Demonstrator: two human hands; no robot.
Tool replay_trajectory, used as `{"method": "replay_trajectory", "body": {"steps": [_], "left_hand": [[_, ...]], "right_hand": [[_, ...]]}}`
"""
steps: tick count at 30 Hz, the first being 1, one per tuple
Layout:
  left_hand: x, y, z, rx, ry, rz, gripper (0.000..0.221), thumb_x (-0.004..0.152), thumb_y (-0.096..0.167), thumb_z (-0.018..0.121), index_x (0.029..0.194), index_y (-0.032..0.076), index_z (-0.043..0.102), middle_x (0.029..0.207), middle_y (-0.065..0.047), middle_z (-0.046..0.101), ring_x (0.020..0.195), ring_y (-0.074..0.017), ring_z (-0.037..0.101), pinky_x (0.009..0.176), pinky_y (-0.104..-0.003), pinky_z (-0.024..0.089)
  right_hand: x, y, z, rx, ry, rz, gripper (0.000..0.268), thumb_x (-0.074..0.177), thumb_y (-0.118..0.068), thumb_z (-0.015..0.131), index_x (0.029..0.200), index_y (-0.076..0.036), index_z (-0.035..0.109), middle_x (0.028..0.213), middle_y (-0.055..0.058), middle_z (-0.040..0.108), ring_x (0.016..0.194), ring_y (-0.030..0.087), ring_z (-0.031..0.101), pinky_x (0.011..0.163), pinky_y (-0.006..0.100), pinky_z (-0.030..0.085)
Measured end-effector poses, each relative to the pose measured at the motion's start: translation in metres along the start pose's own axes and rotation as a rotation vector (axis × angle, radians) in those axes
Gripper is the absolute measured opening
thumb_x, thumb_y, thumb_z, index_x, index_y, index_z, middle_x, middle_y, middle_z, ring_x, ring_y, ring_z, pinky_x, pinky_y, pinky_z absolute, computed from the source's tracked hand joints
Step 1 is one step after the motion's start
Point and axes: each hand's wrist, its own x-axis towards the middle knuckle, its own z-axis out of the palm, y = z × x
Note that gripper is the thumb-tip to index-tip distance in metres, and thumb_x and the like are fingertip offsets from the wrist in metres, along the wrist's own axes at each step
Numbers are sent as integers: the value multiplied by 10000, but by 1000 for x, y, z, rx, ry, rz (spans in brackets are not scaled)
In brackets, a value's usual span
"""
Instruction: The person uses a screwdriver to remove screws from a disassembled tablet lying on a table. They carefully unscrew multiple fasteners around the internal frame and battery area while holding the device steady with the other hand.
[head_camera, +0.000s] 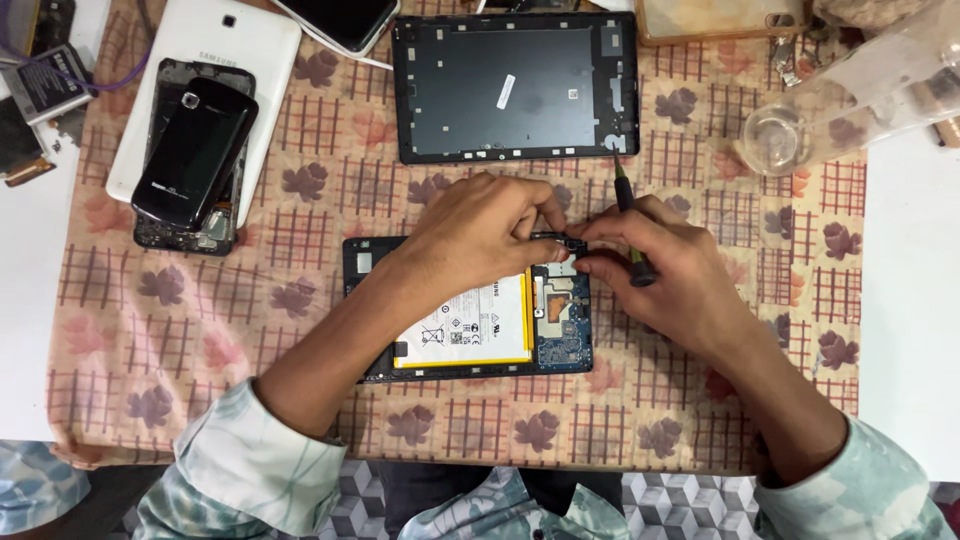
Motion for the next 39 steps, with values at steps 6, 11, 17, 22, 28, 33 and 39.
{"method": "replay_trajectory", "body": {"steps": [6,11,17,22,28,33,39], "left_hand": [[-3,-1,-2,44,95,93,358,726,355,866,986,132,759,602,8,630,584,-131,601,587,-365,480],[-6,-1,-7,18,82,100,320,707,379,877,885,132,778,725,-25,709,691,-167,668,662,-371,504],[-6,-2,-4,40,107,100,367,677,408,890,858,115,764,820,-47,752,775,-183,707,738,-374,519],[-8,-2,-3,88,70,107,436,740,428,859,981,95,714,808,-87,735,735,-198,717,688,-390,557],[-6,-4,-4,83,48,88,417,748,430,837,969,100,710,730,-91,730,684,-226,723,684,-404,552],[-11,-5,2,85,174,218,377,759,379,845,945,75,721,725,-115,727,714,-261,726,702,-426,548],[-8,-5,0,79,100,149,372,758,379,831,951,82,717,674,-105,719,659,-244,731,697,-413,557]], "right_hand": [[-1,2,-2,-26,-57,-40,598,703,69,641,1292,-35,629,999,149,695,897,277,715,760,399,614],[0,5,-15,41,176,-78,402,1029,-4,538,1428,-31,575,1029,113,731,788,186,736,702,311,650],[22,-4,-27,40,213,133,271,1036,-44,587,1284,-4,690,863,124,736,612,173,649,523,248,499],[44,13,-2,159,211,-65,246,1051,-76,598,1265,-1,696,1013,140,768,815,169,742,690,270,620],[34,23,8,127,147,18,316,979,-89,616,1264,11,708,1062,172,759,816,228,714,688,325,602],[35,15,6,72,140,-70,333,915,-85,634,1219,30,708,1039,187,743,844,265,728,738,346,634],[34,16,7,84,129,-81,339,913,-72,628,1230,22,704,1043,194,744,886,279,726,781,372,640]]}}
